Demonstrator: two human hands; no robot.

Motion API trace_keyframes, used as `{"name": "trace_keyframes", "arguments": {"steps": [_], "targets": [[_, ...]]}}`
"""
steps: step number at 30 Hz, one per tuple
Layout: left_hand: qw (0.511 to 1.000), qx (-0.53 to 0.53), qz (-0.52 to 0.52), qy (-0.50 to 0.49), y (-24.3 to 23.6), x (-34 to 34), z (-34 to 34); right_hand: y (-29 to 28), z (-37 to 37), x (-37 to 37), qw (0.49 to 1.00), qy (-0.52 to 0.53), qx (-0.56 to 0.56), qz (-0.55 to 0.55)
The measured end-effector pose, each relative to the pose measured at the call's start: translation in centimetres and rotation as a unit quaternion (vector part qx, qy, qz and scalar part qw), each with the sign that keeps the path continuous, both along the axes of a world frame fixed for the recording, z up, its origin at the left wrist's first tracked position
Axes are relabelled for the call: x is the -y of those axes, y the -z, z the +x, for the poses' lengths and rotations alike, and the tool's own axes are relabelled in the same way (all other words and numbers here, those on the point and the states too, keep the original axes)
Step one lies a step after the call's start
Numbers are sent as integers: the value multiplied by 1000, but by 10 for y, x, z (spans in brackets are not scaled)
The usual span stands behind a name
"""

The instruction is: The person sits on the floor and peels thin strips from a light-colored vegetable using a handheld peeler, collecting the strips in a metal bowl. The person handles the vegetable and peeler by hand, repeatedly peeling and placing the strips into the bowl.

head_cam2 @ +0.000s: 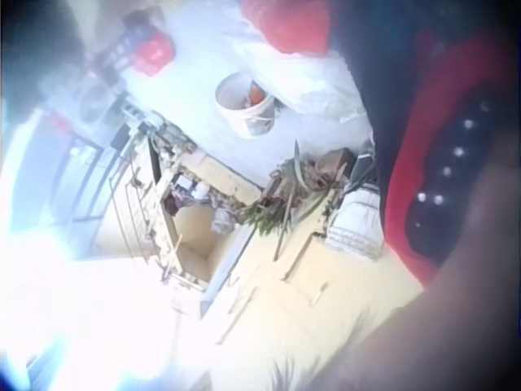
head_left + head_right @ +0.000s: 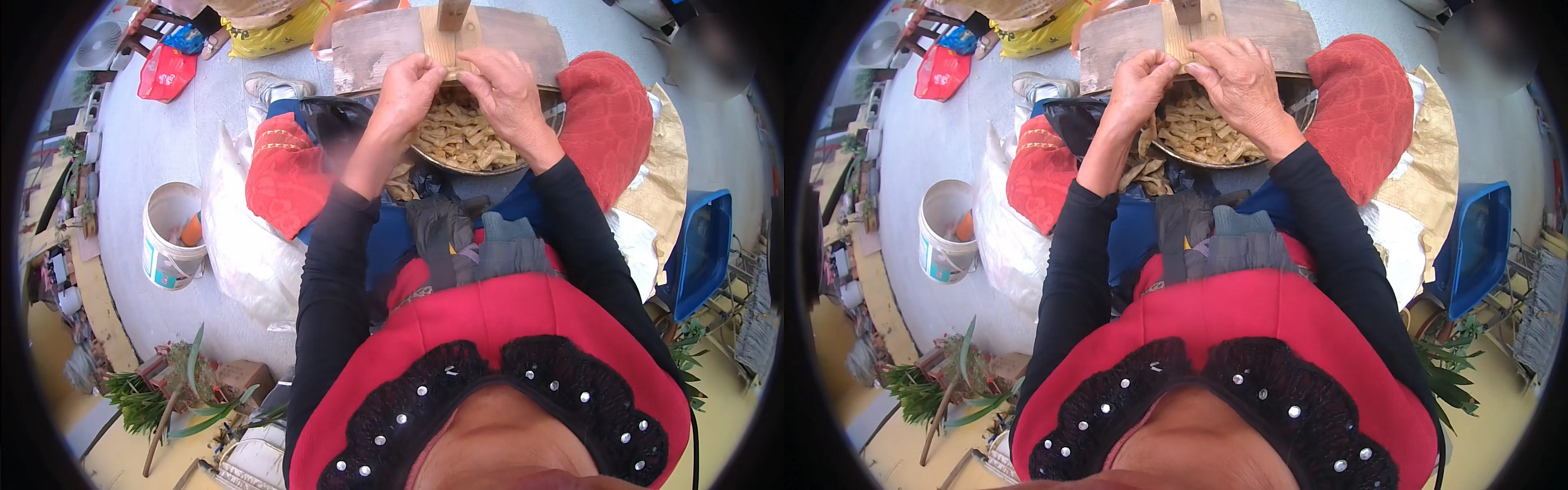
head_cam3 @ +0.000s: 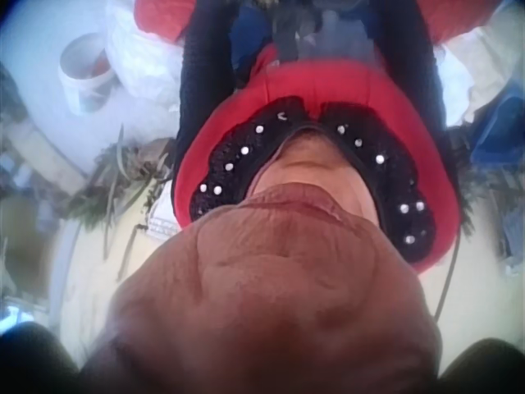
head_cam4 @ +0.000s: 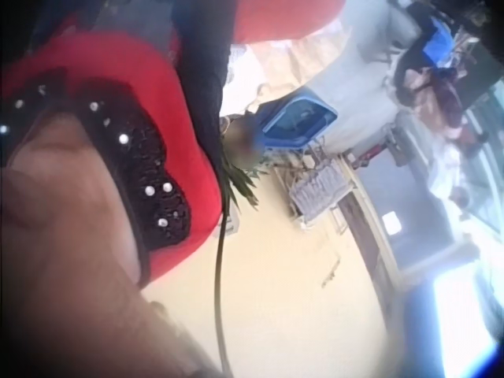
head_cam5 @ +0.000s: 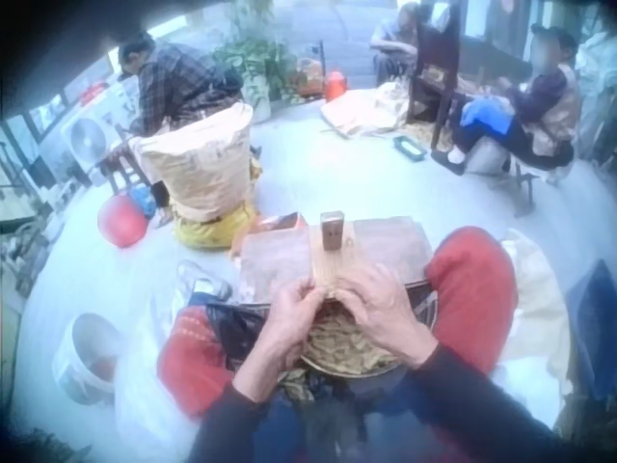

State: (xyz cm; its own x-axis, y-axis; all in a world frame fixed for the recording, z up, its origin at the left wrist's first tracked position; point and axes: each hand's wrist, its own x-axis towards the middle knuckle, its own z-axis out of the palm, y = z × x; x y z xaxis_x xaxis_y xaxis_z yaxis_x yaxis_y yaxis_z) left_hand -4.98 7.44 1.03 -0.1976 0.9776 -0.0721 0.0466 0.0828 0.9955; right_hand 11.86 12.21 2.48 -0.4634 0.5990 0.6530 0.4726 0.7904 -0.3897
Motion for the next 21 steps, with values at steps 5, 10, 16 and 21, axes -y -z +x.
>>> {"name": "trace_keyframes", "arguments": {"steps": [5, 10, 16, 21], "targets": [[925, 359, -74, 97, -21, 26, 35, -12, -4, 2, 996, 5, -10, -93], [959, 175, -172, 144, -10, 62, 9, -9, 20, -12, 983, -10, 20, -181], [979, -201, 38, -4, -8, 41, -31, 7, 29, 34, 857, -144, 87, -486], [990, -136, 13, 44, 28, 42, -1, -60, 11, 89, 691, -270, -131, -658]]}}
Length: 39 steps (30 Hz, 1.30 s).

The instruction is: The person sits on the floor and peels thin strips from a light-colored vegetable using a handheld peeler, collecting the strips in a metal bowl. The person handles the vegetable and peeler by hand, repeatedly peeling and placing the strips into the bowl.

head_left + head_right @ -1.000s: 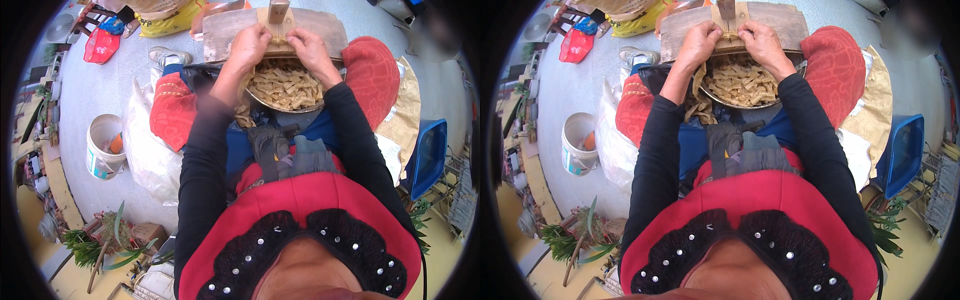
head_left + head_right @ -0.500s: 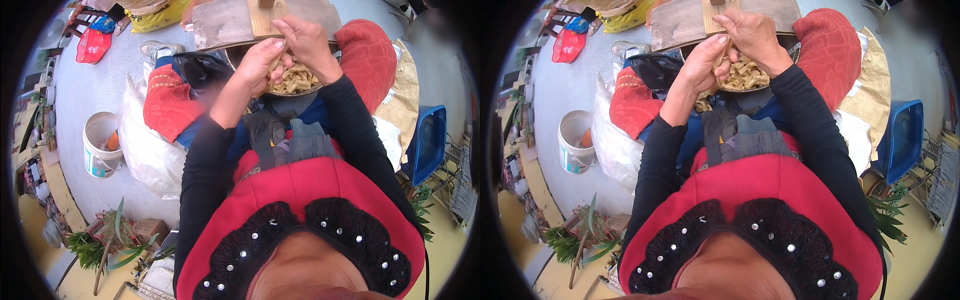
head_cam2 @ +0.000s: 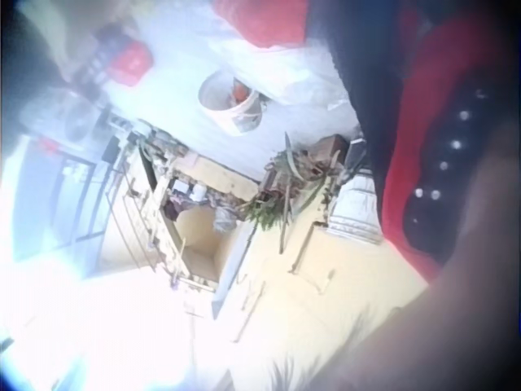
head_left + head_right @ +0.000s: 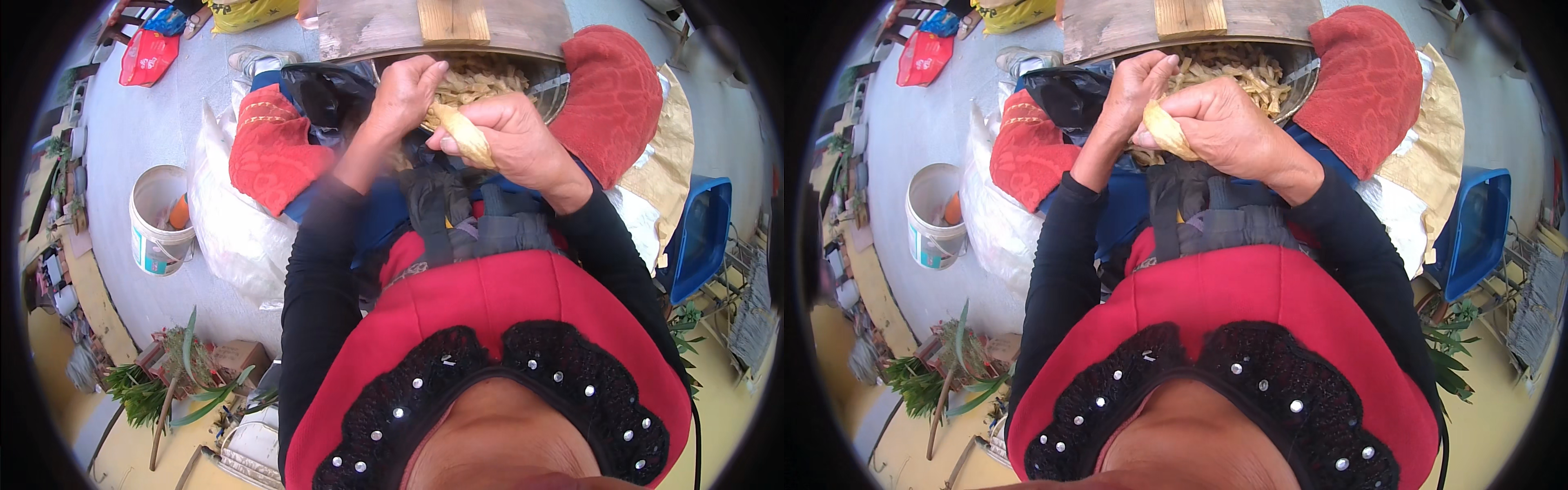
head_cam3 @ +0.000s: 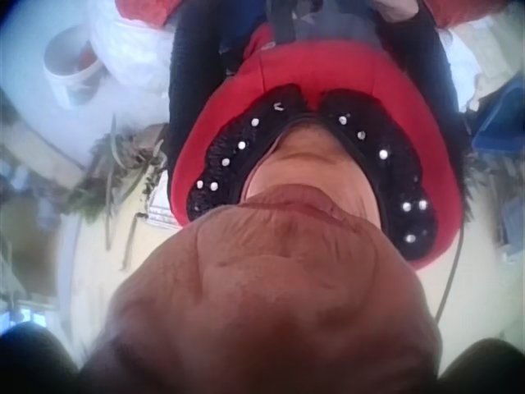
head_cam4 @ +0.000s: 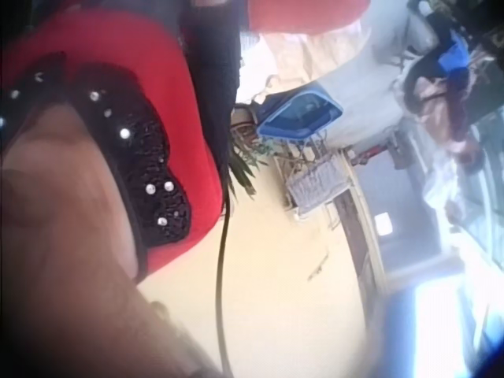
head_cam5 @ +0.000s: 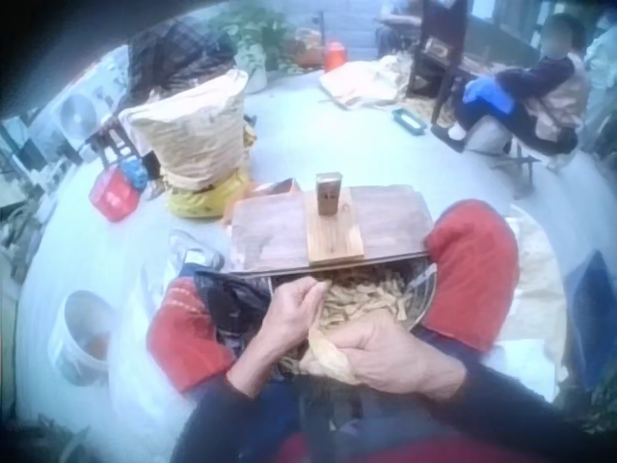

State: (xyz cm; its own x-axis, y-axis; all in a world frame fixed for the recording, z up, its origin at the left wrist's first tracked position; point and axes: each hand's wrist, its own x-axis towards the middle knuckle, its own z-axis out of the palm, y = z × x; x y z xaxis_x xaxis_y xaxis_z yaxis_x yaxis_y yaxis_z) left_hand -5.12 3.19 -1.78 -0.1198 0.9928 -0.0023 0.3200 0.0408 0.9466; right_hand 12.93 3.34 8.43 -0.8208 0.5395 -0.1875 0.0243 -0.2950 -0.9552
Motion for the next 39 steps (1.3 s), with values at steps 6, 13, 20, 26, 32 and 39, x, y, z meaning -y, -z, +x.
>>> {"name": "trace_keyframes", "arguments": {"steps": [6, 13, 20, 26, 32, 39], "targets": [[960, -278, 19, -23, -10, 2, 14, 15, 25, -12, 995, 66, -20, -70], [977, 205, -33, -50, -25, 0, -31, 23, 55, -42, 697, 312, 108, 636], [878, 363, -210, 232, -31, 29, 3, 29, 52, -61, 702, 334, 78, 624], [890, 344, -149, 259, -40, 5, 23, 21, 39, -49, 800, 288, -21, 525], [885, -365, 289, 10, -47, 13, 32, 34, 63, -64, 850, 322, 47, 415], [800, -439, 408, 41, -44, 24, 34, 53, 42, -84, 920, 183, 25, 345]]}}
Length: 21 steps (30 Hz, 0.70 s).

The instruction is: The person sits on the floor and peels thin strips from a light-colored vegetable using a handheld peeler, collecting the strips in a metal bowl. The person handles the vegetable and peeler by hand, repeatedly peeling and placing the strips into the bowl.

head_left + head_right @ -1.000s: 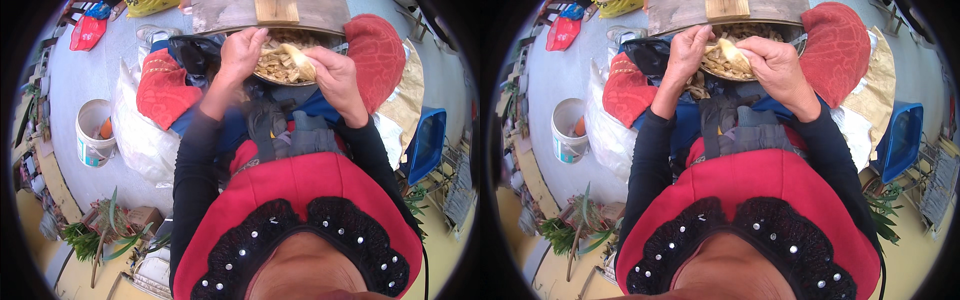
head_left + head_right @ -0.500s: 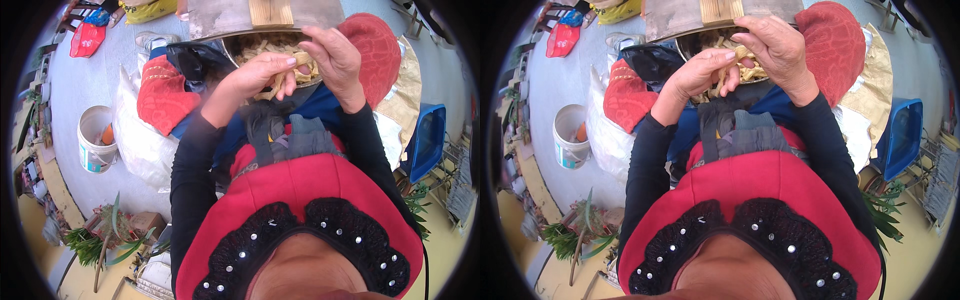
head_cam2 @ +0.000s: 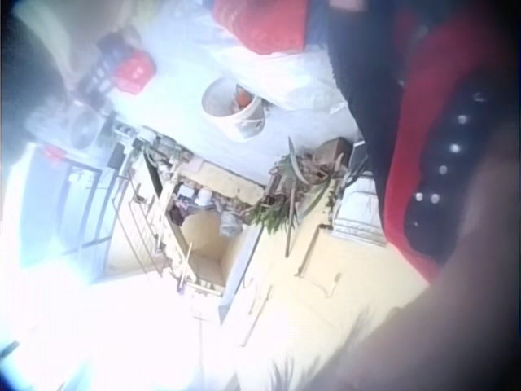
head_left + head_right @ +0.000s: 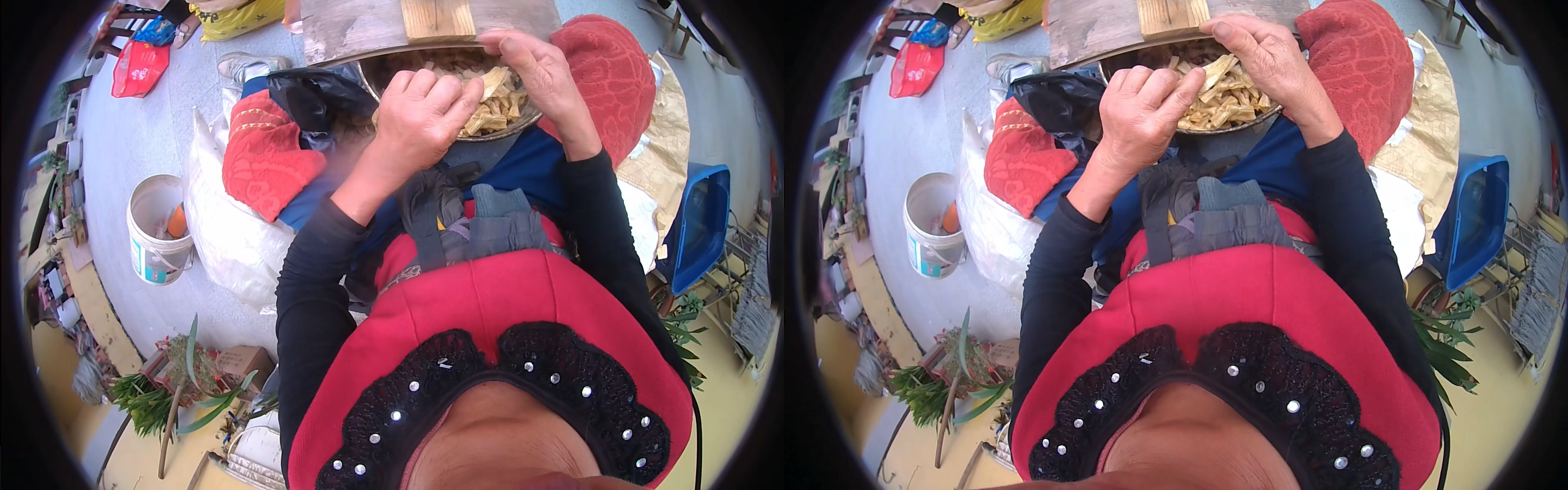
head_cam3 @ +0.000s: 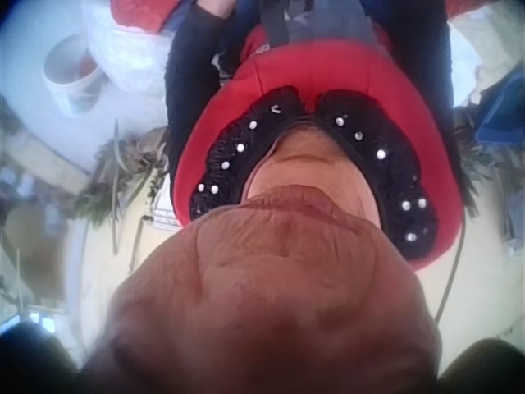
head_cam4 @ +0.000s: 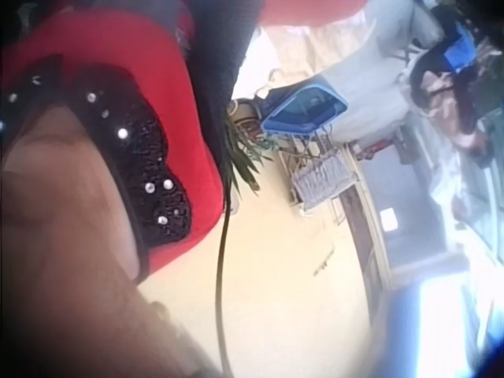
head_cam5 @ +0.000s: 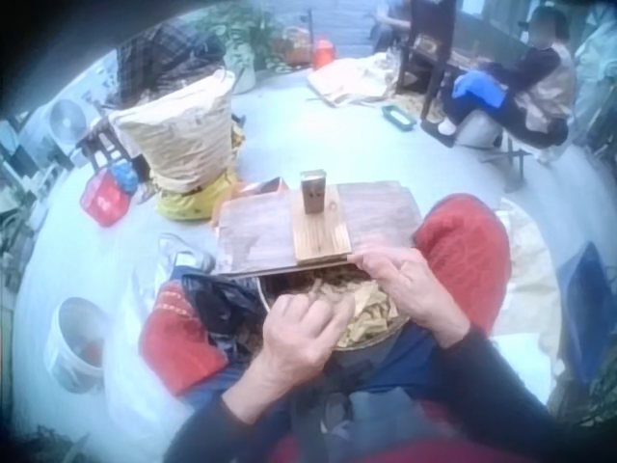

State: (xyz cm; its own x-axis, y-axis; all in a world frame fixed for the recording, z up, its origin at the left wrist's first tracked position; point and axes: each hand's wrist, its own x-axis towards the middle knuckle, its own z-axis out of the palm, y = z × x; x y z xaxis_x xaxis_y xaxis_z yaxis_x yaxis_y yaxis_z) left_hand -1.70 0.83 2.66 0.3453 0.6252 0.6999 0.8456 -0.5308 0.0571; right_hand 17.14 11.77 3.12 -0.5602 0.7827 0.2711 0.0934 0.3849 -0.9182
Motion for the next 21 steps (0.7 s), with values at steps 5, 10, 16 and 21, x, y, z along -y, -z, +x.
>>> {"name": "trace_keyframes", "arguments": {"steps": [5, 10, 16, 21], "targets": [[999, -15, 36, 22, 2, 0, -2, 0, -1, -1, 957, -135, 110, -233], [954, 234, -183, 48, 15, 2, 5, 16, -2, 2, 982, -71, 10, -177], [504, 616, -598, 99, 18, 12, 2, 2, -8, 16, 1000, -13, 16, -1], [810, 426, -401, 43, 35, 15, 8, 11, -13, 11, 996, 10, 46, -73]]}}
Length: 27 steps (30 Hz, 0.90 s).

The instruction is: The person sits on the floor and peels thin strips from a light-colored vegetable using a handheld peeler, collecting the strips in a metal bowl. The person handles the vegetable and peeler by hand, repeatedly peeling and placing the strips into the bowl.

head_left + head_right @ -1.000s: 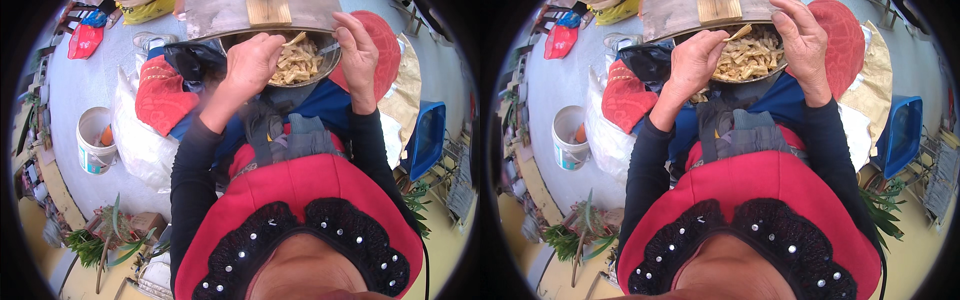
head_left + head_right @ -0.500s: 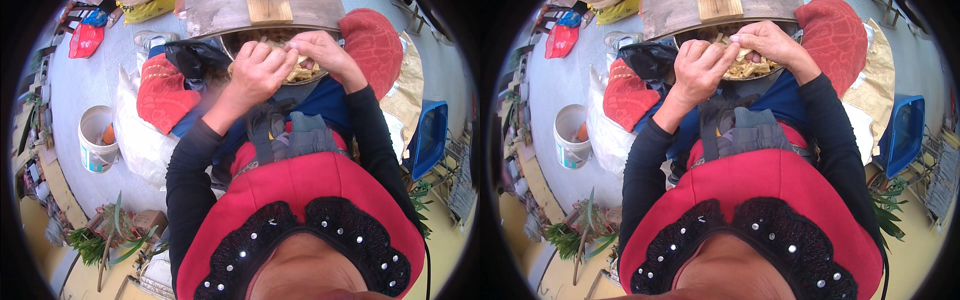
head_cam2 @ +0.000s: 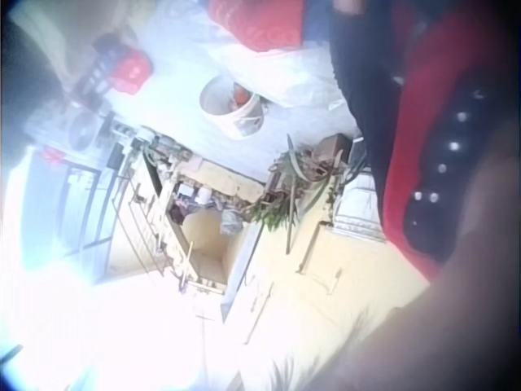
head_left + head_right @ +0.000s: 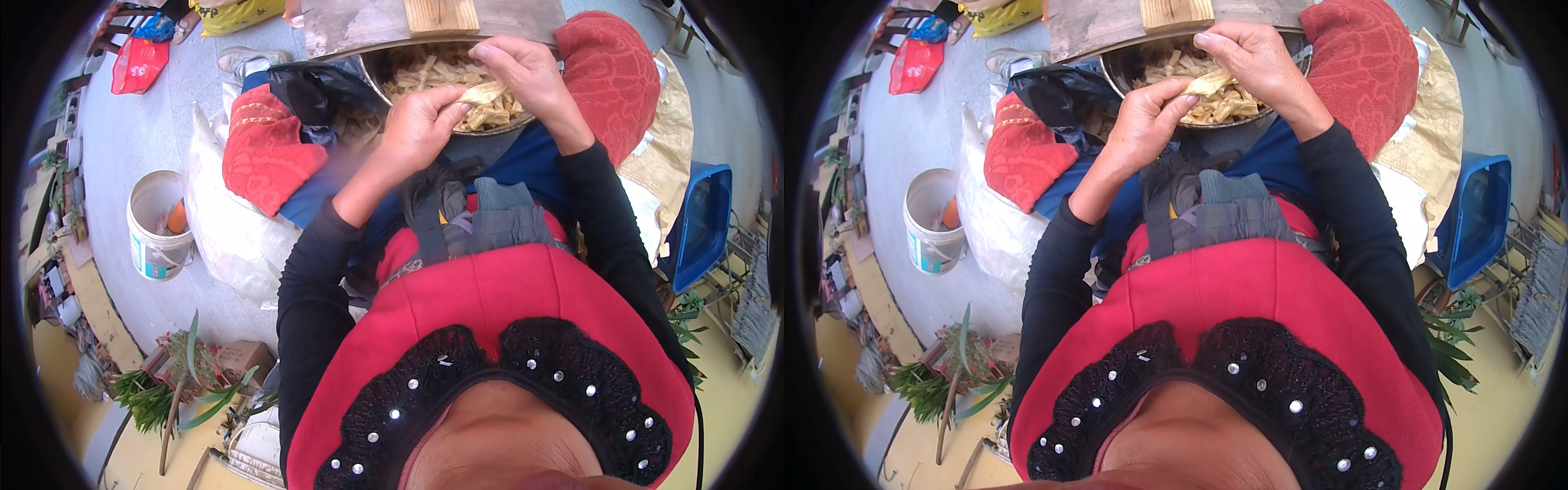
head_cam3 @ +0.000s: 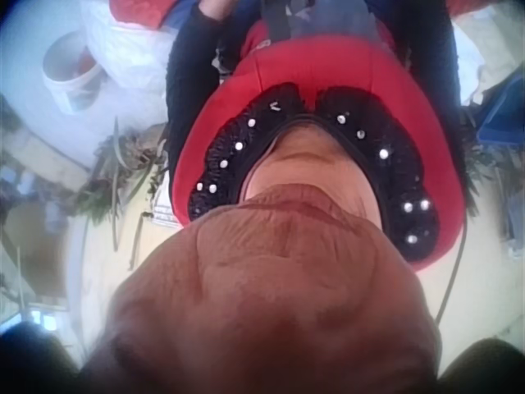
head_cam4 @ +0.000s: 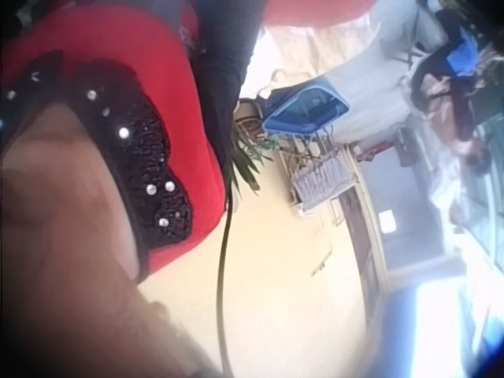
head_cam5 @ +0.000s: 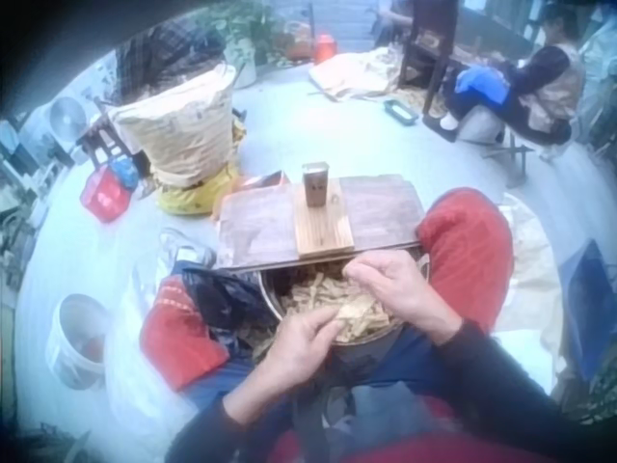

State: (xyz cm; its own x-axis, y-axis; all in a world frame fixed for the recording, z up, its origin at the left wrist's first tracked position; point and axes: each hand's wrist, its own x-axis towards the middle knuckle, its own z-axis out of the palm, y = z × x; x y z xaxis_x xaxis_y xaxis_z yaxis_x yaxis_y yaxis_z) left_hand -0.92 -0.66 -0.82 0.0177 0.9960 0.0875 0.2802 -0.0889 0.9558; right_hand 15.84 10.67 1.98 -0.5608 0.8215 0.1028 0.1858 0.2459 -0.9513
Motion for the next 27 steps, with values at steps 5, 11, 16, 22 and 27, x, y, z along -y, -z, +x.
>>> {"name": "trace_keyframes", "arguments": {"steps": [5, 11, 16, 22, 27], "targets": [[996, -79, -34, 12, -34, -2, -14, 6, 0, -2, 996, -41, 78, 14], [964, -232, 64, -110, -33, -28, -21, 7, -10, 39, 962, -209, 58, -165], [983, 183, -11, -22, -20, -40, -15, -33, -14, 60, 871, -149, -237, -404], [943, 325, -62, 30, -44, -12, 10, -12, -11, 26, 955, -64, -214, -194], [916, 395, -61, -24, -35, -15, 25, 3, -25, 23, 993, 47, -98, 43]]}}
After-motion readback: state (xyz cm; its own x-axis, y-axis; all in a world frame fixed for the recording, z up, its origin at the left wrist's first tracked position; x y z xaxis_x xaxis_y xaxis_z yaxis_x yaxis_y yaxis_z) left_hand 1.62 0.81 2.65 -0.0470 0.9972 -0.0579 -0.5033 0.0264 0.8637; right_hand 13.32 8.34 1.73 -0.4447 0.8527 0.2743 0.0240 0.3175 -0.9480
